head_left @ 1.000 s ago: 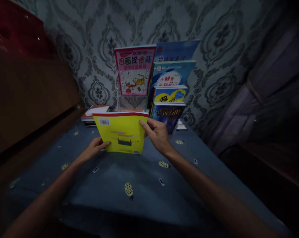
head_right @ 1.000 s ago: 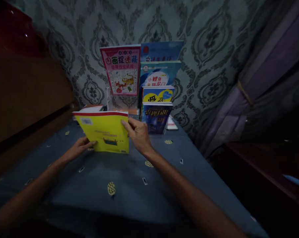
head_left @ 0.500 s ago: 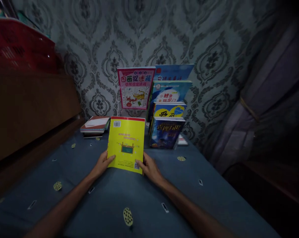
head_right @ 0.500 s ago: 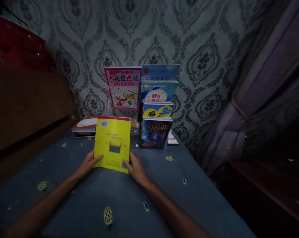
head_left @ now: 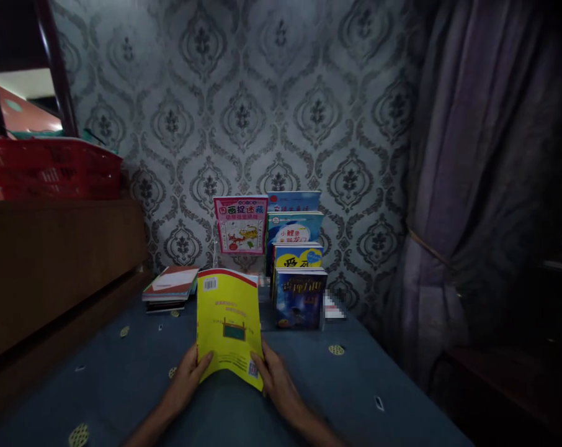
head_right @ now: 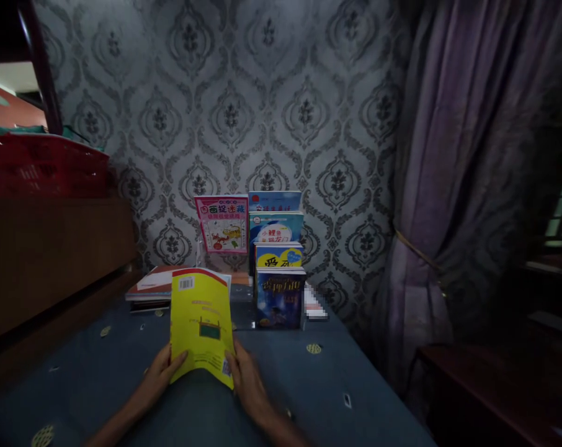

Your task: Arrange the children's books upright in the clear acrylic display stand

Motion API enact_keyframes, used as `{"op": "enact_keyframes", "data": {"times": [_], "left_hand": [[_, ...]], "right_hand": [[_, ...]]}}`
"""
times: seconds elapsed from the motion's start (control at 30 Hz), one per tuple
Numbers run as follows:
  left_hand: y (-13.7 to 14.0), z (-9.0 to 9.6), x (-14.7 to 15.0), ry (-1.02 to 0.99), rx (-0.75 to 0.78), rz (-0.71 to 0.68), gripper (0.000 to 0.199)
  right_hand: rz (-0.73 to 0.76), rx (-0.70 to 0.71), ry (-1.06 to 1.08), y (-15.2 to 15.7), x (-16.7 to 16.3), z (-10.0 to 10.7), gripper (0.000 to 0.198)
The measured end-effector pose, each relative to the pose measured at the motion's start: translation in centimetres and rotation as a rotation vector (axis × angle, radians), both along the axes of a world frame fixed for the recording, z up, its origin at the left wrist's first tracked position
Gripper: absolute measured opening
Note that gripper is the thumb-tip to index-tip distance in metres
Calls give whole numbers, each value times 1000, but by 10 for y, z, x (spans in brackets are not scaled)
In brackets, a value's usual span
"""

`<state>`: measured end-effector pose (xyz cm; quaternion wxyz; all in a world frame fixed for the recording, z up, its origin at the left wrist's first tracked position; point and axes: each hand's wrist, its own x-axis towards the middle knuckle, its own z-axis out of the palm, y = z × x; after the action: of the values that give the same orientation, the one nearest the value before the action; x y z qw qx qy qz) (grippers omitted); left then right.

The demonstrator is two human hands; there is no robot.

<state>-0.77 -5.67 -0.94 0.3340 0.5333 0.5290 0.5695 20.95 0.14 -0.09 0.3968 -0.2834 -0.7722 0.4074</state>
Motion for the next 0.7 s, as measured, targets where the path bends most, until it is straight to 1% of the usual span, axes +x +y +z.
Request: {"op": "enact_keyframes", "data": {"times": [0.07, 0.13, 0.2, 0.27, 0.37, 0.43, 0.5, 0.57, 0.63, 0.7], "left_hand": [[1, -5, -6, -2, -12, -32, 61], [2, -7, -13, 22, -22, -95, 64], [2, -7, -18, 65, -20, -137, 63], [3, -5, -20, 111, -12, -147, 61], [3, 1, -20, 171, -10, -160, 59], [5, 7, -20, 214, -7, -167, 58], [8, 17, -20, 249, 19, -154, 56], [16, 32, -20, 271, 69, -127, 55], [28, 53, -21, 287, 132, -87, 54], [44, 80, -21, 310, 196, -52, 53]], "right_hand": [[13, -40, -23, -2, 4, 2, 57], [47, -66, -68, -2, 10, 3, 53], [108, -78, -107, 1, 16, 3, 51], [146, -82, -122, 5, 20, 1, 52], [98, -67, -110, 10, 20, -1, 52], [65, -58, -101, 14, 17, 2, 50], [46, -51, -98, 18, 15, 9, 48], [22, -14, -104, 24, 14, 23, 46], [-4, 65, -123, 34, 13, 43, 45], [-2, 166, -148, 49, 11, 70, 45]]}}
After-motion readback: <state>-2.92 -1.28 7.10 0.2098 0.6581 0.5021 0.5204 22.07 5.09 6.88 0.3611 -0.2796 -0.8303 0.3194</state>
